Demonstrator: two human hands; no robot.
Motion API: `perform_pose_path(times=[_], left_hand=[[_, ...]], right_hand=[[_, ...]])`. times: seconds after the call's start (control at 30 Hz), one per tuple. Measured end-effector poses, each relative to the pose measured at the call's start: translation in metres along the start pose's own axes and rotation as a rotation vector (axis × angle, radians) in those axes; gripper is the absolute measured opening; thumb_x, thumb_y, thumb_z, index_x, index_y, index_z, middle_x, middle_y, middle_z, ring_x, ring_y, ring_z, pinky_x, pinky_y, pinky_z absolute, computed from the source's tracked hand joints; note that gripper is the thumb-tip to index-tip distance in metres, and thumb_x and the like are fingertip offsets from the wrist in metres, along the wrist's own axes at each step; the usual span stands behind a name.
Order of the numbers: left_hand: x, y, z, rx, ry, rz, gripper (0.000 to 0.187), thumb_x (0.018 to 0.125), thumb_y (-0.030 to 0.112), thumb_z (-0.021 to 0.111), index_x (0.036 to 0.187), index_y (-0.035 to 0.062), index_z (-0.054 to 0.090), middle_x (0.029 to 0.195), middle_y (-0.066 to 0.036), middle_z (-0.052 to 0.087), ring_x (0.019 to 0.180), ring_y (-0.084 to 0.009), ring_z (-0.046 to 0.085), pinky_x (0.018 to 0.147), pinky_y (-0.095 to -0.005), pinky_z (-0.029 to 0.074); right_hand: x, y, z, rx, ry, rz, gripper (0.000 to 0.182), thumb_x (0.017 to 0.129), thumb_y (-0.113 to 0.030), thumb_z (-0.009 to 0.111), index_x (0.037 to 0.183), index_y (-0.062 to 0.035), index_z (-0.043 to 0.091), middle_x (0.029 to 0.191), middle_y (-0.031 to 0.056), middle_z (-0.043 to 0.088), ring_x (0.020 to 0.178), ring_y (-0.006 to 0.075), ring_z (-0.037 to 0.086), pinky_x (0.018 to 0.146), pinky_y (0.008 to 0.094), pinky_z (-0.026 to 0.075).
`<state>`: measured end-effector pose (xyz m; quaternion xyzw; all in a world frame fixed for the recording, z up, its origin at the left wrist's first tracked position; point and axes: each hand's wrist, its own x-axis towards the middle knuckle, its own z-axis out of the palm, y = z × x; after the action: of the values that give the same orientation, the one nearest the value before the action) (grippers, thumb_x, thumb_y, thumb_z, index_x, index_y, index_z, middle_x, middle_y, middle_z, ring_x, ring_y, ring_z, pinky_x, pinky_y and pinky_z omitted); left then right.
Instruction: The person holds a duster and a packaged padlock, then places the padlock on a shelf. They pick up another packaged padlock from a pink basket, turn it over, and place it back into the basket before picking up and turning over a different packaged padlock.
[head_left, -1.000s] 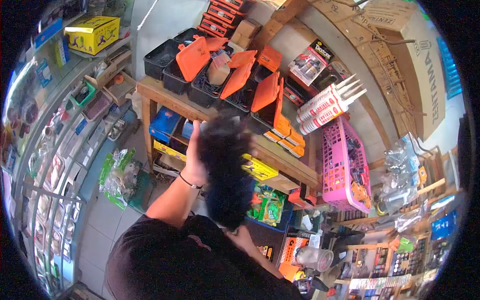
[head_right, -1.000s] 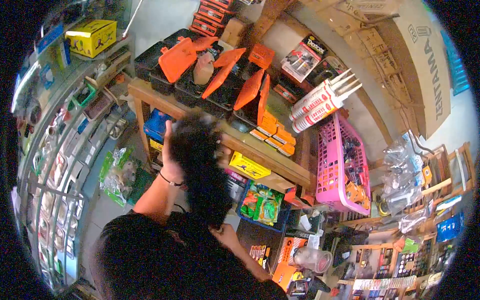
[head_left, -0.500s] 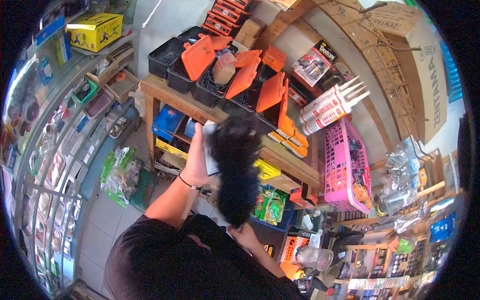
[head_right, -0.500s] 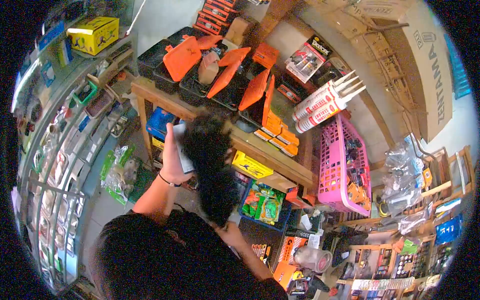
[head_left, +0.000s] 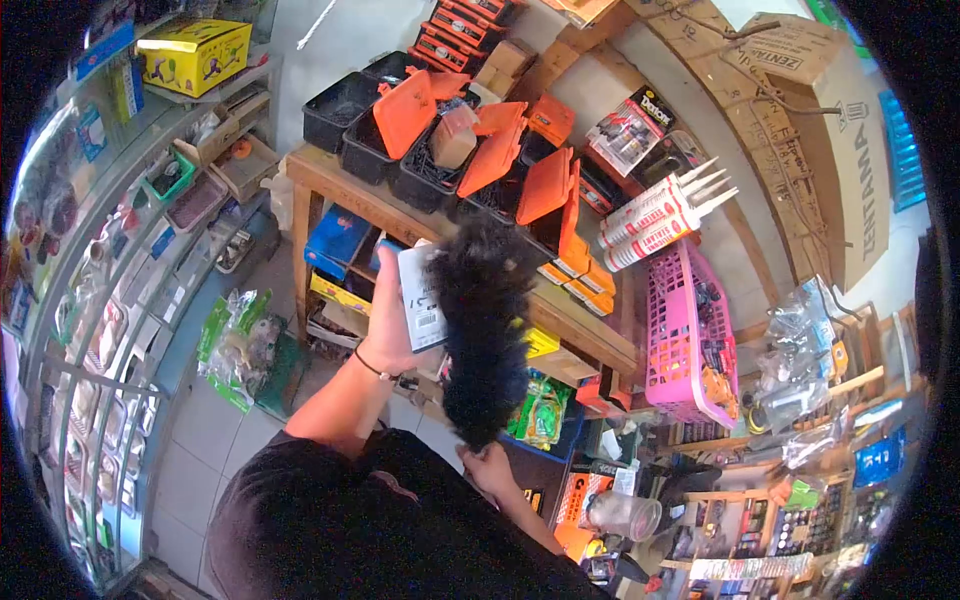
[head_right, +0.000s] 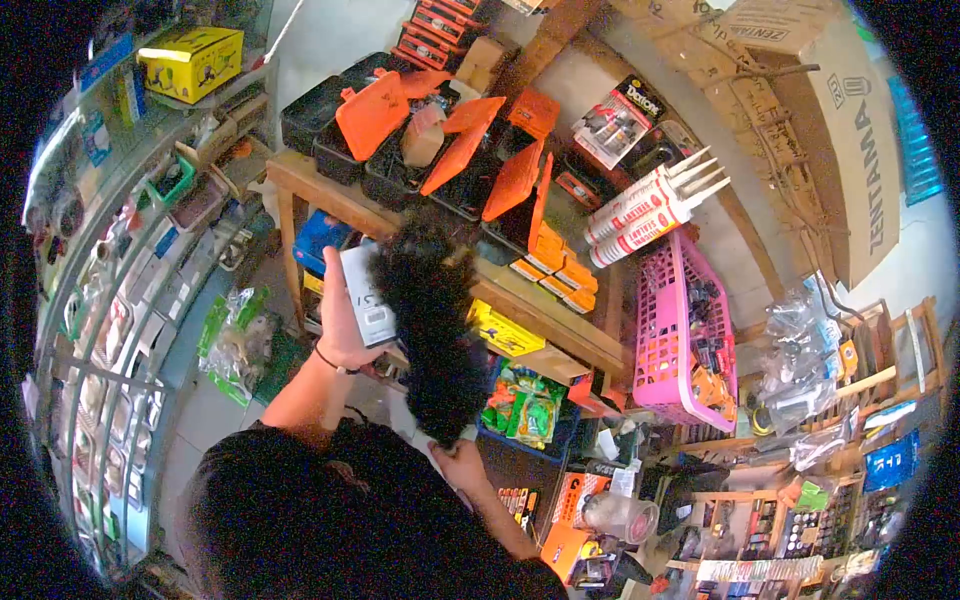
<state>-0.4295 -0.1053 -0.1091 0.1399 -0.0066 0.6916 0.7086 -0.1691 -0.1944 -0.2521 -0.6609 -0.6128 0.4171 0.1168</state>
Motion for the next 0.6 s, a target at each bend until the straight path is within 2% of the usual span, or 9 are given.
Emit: perform_pose_path(times=[0.13, 0.17, 0.2, 0.3, 0.33, 0.37, 0.43, 0.53, 0.6], left_hand=[[0.024, -0.009, -0.045, -0.199, -0.673, -0.206, 0.089, 0.074, 0.073, 0.027, 0.127, 0.0016, 0.032, 0.125, -0.02, 0.041, 0.109, -0.0328, 0.047, 0.091, -0.0462, 0.038], [0.018, -0.007, -0.037, -0.119, -0.666, -0.155, 0.089, 0.073, 0.073, 0.028, 0.128, 0.0029, 0.031, 0.126, -0.019, 0.041, 0.109, -0.0319, 0.047, 0.09, -0.0472, 0.038], [-0.004, -0.004, -0.019, -0.155, -0.296, -0.119, 0.085, 0.076, 0.071, 0.026, 0.128, 0.004, 0.031, 0.126, -0.018, 0.041, 0.11, -0.0312, 0.046, 0.094, -0.0464, 0.036], [-0.002, -0.008, -0.004, -0.121, -0.003, 0.034, 0.077, 0.081, 0.065, 0.024, 0.128, 0.0046, 0.032, 0.129, -0.016, 0.038, 0.114, -0.0305, 0.042, 0.099, -0.0443, 0.029], [-0.001, -0.009, -0.016, -0.175, -0.114, -0.066, 0.081, 0.078, 0.068, 0.025, 0.127, 0.0036, 0.033, 0.126, -0.018, 0.04, 0.114, -0.0318, 0.042, 0.097, -0.0449, 0.033], [0.01, -0.011, -0.038, -0.195, -0.361, -0.122, 0.083, 0.077, 0.069, 0.027, 0.126, 0.0028, 0.035, 0.123, -0.019, 0.043, 0.113, -0.0326, 0.043, 0.095, -0.0449, 0.035], [0.023, -0.008, -0.054, -0.282, -0.637, -0.21, 0.089, 0.073, 0.073, 0.03, 0.124, 0.0006, 0.036, 0.118, -0.022, 0.045, 0.112, -0.0341, 0.044, 0.089, -0.0455, 0.04], [-0.005, -0.009, -0.006, -0.18, 0.066, 0.032, 0.075, 0.08, 0.065, 0.028, 0.126, 0.0056, 0.034, 0.122, -0.017, 0.045, 0.109, -0.034, 0.046, 0.092, -0.0458, 0.037], [-0.002, -0.019, -0.019, -0.211, -0.066, 0.016, 0.073, 0.081, 0.063, 0.03, 0.126, 0.0065, 0.035, 0.125, -0.016, 0.042, 0.112, -0.0341, 0.044, 0.092, -0.0496, 0.035]], right_hand=[[-0.012, -0.022, -0.01, -0.152, -0.273, -0.102, 0.03, 0.079, -0.027, 0.061, 0.063, -0.0014, 0.054, 0.045, 0.0011, 0.047, 0.037, 0.0102, 0.043, 0.037, 0.0278, 0.033], [-0.008, -0.017, -0.011, -0.048, -0.128, -0.112, 0.032, 0.078, -0.029, 0.062, 0.063, -0.0013, 0.054, 0.044, 0.002, 0.046, 0.037, 0.01, 0.043, 0.037, 0.0281, 0.034], [-0.008, -0.017, -0.012, 0.06, 0.012, -0.119, 0.035, 0.077, -0.032, 0.062, 0.062, -0.0012, 0.054, 0.043, 0.0029, 0.045, 0.038, 0.0099, 0.044, 0.038, 0.0284, 0.034], [-0.013, -0.004, -0.011, -0.057, -0.026, -0.108, 0.032, 0.077, -0.03, 0.062, 0.066, -0.0003, 0.055, 0.048, 0.0039, 0.049, 0.041, 0.013, 0.046, 0.041, 0.0316, 0.037], [-0.013, 0.0, -0.01, -0.157, -0.093, -0.262, 0.03, 0.077, -0.028, 0.062, 0.068, -0.0003, 0.055, 0.05, 0.0032, 0.05, 0.042, 0.0142, 0.046, 0.042, 0.0328, 0.038], [-0.018, -0.031, -0.026, -0.411, -0.27, -0.052, 0.03, 0.077, -0.027, 0.062, 0.072, 0.0025, 0.056, 0.058, 0.0072, 0.056, 0.049, 0.0165, 0.05, 0.048, 0.0326, 0.042], [0.0, 0.006, -0.03, -0.234, -0.165, -0.101, 0.034, 0.077, -0.03, 0.062, 0.075, 0.0043, 0.056, 0.062, 0.0102, 0.057, 0.054, 0.017, 0.052, 0.052, 0.0319, 0.043], [-0.017, -0.036, -0.044, -0.106, -0.133, 0.205, 0.043, 0.075, -0.034, 0.061, 0.082, 0.0077, 0.055, 0.076, 0.0178, 0.059, 0.069, 0.0174, 0.055, 0.064, 0.0295, 0.044], [-0.027, -0.037, -0.038, -0.251, -0.128, -0.056, 0.036, 0.072, -0.03, 0.064, 0.074, 0.0055, 0.057, 0.066, 0.0129, 0.058, 0.06, 0.0157, 0.054, 0.055, 0.0303, 0.044]])
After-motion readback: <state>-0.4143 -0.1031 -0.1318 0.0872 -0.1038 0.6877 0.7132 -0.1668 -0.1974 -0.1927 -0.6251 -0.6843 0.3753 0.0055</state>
